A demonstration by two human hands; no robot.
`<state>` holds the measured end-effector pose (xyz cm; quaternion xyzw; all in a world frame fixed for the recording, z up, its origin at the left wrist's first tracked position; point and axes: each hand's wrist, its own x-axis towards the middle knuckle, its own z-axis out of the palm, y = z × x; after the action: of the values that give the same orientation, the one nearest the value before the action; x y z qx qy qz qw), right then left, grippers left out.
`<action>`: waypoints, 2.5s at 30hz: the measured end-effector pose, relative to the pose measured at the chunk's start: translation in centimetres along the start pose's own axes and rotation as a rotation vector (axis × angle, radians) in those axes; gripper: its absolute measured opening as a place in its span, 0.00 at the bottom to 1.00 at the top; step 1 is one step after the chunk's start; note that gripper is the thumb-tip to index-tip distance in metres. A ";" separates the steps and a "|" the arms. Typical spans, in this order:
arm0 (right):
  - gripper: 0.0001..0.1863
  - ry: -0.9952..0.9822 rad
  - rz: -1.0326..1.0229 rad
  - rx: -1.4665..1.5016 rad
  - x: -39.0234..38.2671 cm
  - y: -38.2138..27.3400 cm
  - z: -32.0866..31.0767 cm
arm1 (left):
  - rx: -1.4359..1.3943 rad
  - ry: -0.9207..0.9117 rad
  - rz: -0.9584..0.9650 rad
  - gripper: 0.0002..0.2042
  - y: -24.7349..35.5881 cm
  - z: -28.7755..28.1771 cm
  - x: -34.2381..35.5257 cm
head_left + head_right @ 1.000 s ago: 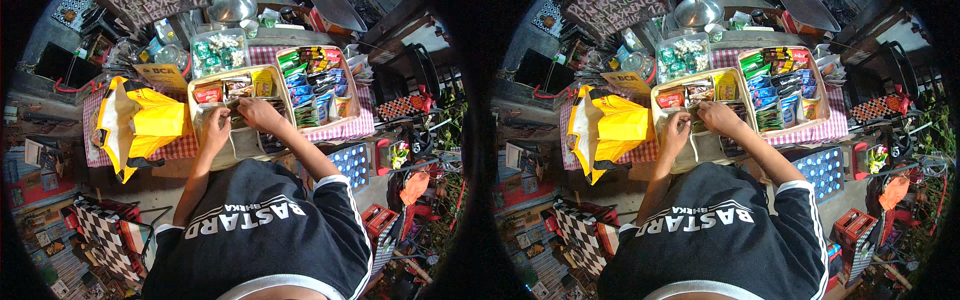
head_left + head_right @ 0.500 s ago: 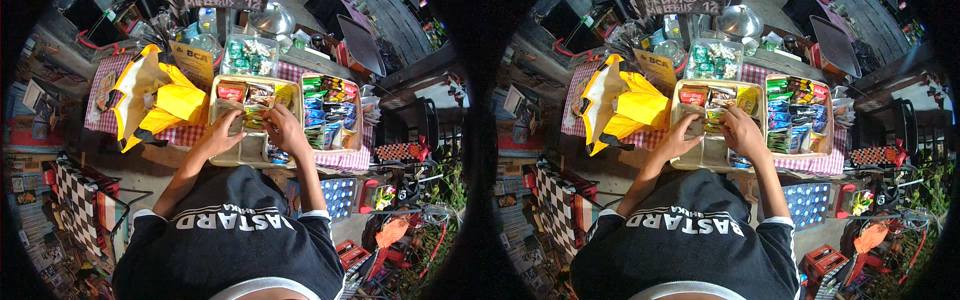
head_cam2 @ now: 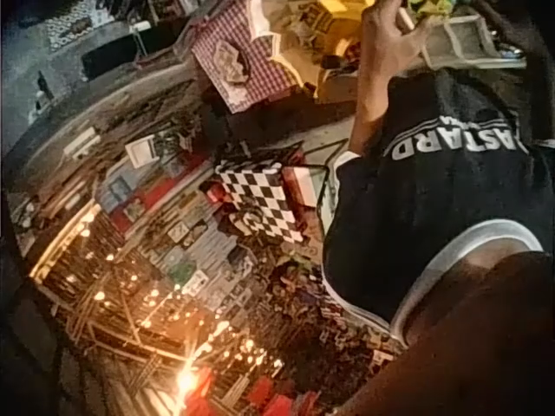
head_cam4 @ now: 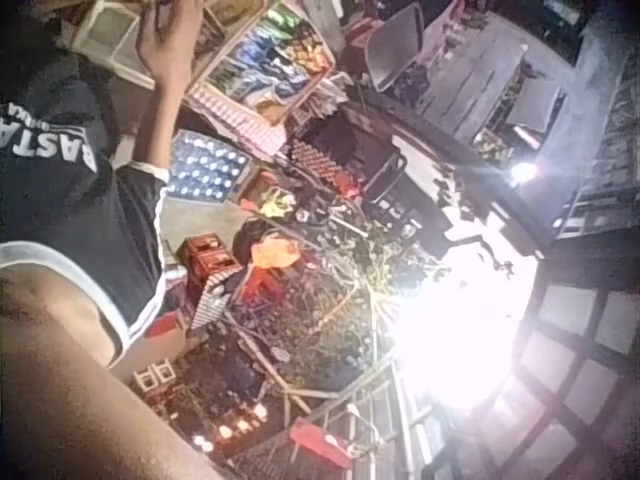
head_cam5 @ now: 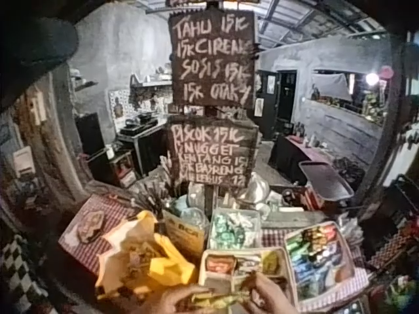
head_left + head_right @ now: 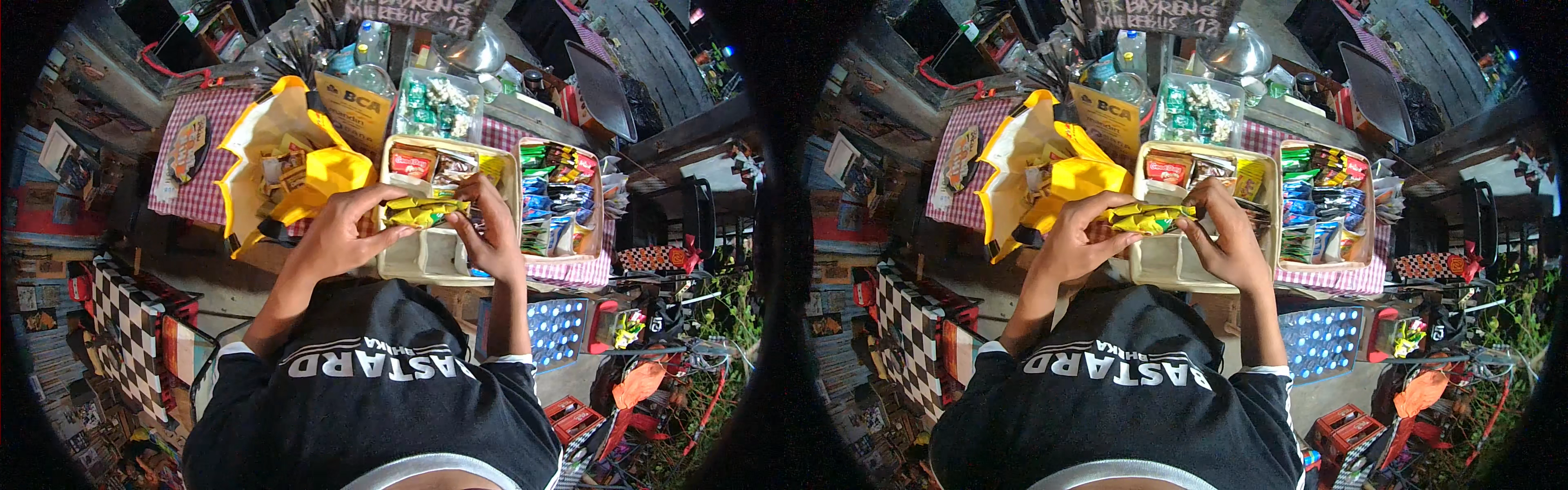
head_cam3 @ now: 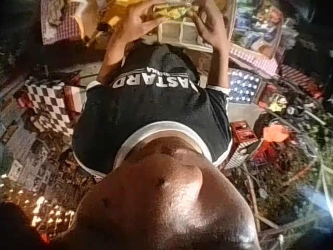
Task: Organize and transfer various snack sachets from a plastic organizer bin into a yellow reusable shopping bag.
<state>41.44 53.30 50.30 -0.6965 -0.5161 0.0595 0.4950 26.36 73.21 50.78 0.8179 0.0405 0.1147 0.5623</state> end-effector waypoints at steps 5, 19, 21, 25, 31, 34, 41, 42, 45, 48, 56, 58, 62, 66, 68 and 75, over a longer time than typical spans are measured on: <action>0.14 -0.077 -0.066 -0.033 3.6 -1.7 3.2 | 0.254 0.156 0.233 0.18 1.3 -4.7 -1.9; 0.20 -0.319 -0.037 -0.396 14.2 -5.1 11.7 | 0.670 -0.042 -0.113 0.16 -2.1 -18.7 -1.6; 0.20 -0.316 -0.017 -0.425 14.2 -5.5 12.2 | 0.700 -0.106 -0.054 0.15 -3.4 -19.0 -0.7; 0.21 -0.241 0.022 -0.410 13.7 -5.7 12.6 | 0.634 -0.179 0.069 0.13 -5.2 -19.3 0.8; 0.20 0.001 0.105 -0.463 11.6 -6.1 11.1 | 0.573 -0.075 0.180 0.15 -6.0 -20.2 1.7; 0.19 0.093 0.198 -0.498 9.5 -5.7 10.1 | 0.534 -0.111 0.180 0.13 -5.0 -20.4 1.5; 0.18 0.148 0.359 -0.510 4.6 -2.8 7.3 | 0.451 -0.061 0.238 0.11 -2.7 -18.7 0.7; 0.18 0.144 0.389 -0.503 4.1 -2.5 6.7 | 0.443 -0.058 0.195 0.11 -2.2 -18.4 0.5; 0.17 0.176 0.424 -0.481 2.4 -1.0 5.1 | 0.439 -0.054 0.162 0.11 -1.2 -17.6 0.0; 0.18 0.162 0.441 -0.533 0.7 0.8 3.6 | 0.425 -0.088 0.235 0.14 0.6 -16.3 -0.5; 0.19 0.080 0.350 -0.463 -3.5 7.9 2.4 | 0.332 -0.309 0.210 0.13 1.6 -7.9 0.7; 0.19 0.016 0.287 -0.582 -4.4 10.1 2.7 | 0.301 -0.314 0.136 0.13 0.6 -5.2 1.5; 0.18 -0.088 0.338 -0.556 -4.8 12.0 2.3 | 0.195 -0.347 -0.092 0.09 -3.1 0.1 3.3; 0.18 -0.188 0.273 -0.543 -5.2 14.4 3.0 | 0.195 -0.290 -0.079 0.08 -8.2 4.3 3.4; 0.14 -0.175 0.140 -0.540 -5.4 14.9 2.9 | 0.196 -0.290 -0.086 0.09 -8.9 5.6 3.2; 0.10 -0.135 0.099 -0.460 -5.7 15.7 2.5 | 0.122 -0.267 -0.169 0.10 -8.6 7.3 2.8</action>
<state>47.64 50.78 34.81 -0.8098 -0.5131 0.0107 0.2842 31.32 70.28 40.69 0.8523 0.0407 -0.0454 0.5195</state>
